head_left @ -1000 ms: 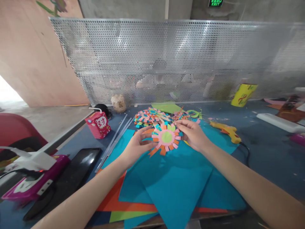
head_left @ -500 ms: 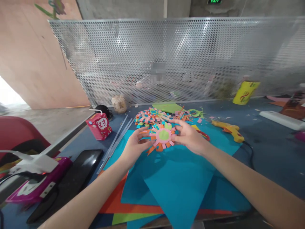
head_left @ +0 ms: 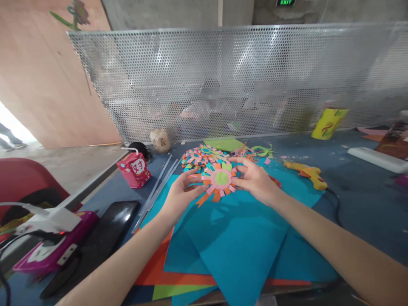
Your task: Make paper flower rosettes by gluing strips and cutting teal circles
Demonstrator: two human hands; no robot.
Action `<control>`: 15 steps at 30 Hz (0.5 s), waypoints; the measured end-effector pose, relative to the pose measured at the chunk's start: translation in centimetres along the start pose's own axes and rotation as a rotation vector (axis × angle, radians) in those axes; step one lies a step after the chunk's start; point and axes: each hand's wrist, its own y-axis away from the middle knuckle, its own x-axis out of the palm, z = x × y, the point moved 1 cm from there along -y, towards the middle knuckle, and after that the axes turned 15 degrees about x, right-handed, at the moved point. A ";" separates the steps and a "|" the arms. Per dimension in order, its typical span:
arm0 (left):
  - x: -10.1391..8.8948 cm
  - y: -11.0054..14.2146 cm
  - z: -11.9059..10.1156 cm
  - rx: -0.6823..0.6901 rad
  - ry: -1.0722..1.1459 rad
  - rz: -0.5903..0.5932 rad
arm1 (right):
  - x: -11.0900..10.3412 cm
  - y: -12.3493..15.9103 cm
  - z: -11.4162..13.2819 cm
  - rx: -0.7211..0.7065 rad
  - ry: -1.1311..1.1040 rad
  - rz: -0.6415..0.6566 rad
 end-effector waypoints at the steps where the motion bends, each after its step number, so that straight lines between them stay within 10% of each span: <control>1: 0.1 0.0 -0.1 -0.004 0.015 0.010 | 0.0 0.0 0.0 -0.001 -0.005 0.002; 15: 0.0 0.0 0.4 0.002 0.017 0.020 | 0.3 0.0 -0.3 0.033 -0.033 0.052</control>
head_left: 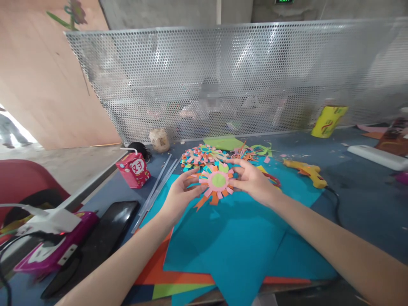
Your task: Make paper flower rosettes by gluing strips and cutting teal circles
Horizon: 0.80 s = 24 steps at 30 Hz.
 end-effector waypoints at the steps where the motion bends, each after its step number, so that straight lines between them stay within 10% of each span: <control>1: 0.0 0.0 0.0 -0.009 0.009 -0.001 | 0.0 0.0 0.0 -0.001 0.001 -0.004; 12: -0.1 0.1 -0.3 -0.027 0.052 -0.051 | -0.1 0.1 0.4 -0.027 -0.019 -0.065; 24: 1.0 1.0 0.2 -0.253 0.139 0.255 | -0.6 0.0 0.6 -0.263 0.064 -0.137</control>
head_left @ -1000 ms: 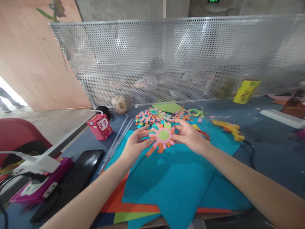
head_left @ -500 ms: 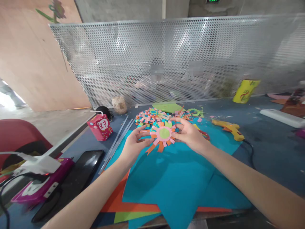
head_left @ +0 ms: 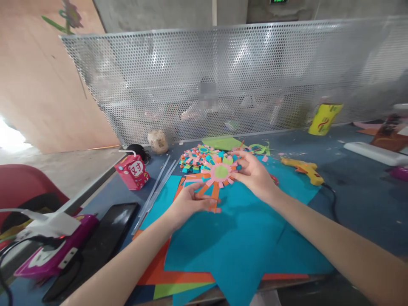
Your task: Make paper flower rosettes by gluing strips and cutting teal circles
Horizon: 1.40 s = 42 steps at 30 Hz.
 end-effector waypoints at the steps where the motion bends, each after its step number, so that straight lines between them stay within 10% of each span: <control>1: 0.0 0.0 0.0 -0.014 -0.010 0.009 | -0.1 -0.1 0.0 -0.009 -0.004 -0.010; 12: 0.0 -0.3 -0.6 0.194 -0.159 -0.283 | 0.8 0.4 -0.1 0.123 -0.119 0.081; 25: -0.3 -0.1 -0.7 0.199 -0.234 -0.125 | -1.2 -0.5 0.2 0.206 -0.391 -0.190; 30: -0.9 -0.6 -0.2 0.249 -0.207 -0.244 | -1.0 -0.5 0.4 0.219 -0.453 -0.187; 33: -0.9 -0.4 -0.1 0.194 -0.121 -0.029 | -1.4 -0.8 0.3 0.184 -0.485 -0.228; 38: 0.6 2.1 -0.9 -0.318 0.046 0.752 | -3.5 -1.8 0.1 0.084 -0.544 -0.377; 42: 1.0 2.9 -1.2 -0.493 0.132 0.914 | -4.2 -1.9 0.3 0.083 -0.589 -0.393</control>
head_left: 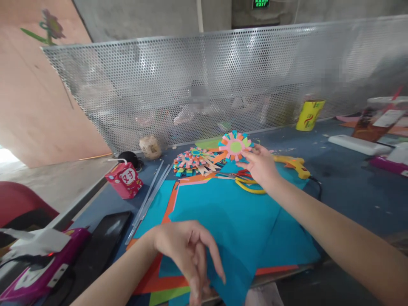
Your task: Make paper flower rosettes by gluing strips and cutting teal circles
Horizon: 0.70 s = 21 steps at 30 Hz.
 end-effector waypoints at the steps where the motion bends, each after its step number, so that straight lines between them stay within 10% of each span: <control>1: -0.3 -0.2 0.0 0.107 -0.028 -0.108 | 0.2 0.2 -0.1 0.024 -0.002 0.022; 7: -3.3 -1.8 0.2 0.614 -0.018 -1.060 | 2.2 3.0 -2.0 0.224 -0.003 0.194; 13: -2.9 -2.5 0.1 0.808 -0.002 -1.177 | 3.3 4.8 -3.9 0.296 0.038 0.262; 21: -2.8 -2.9 0.0 0.718 -0.064 -1.321 | 3.6 5.2 -4.3 0.307 0.047 0.242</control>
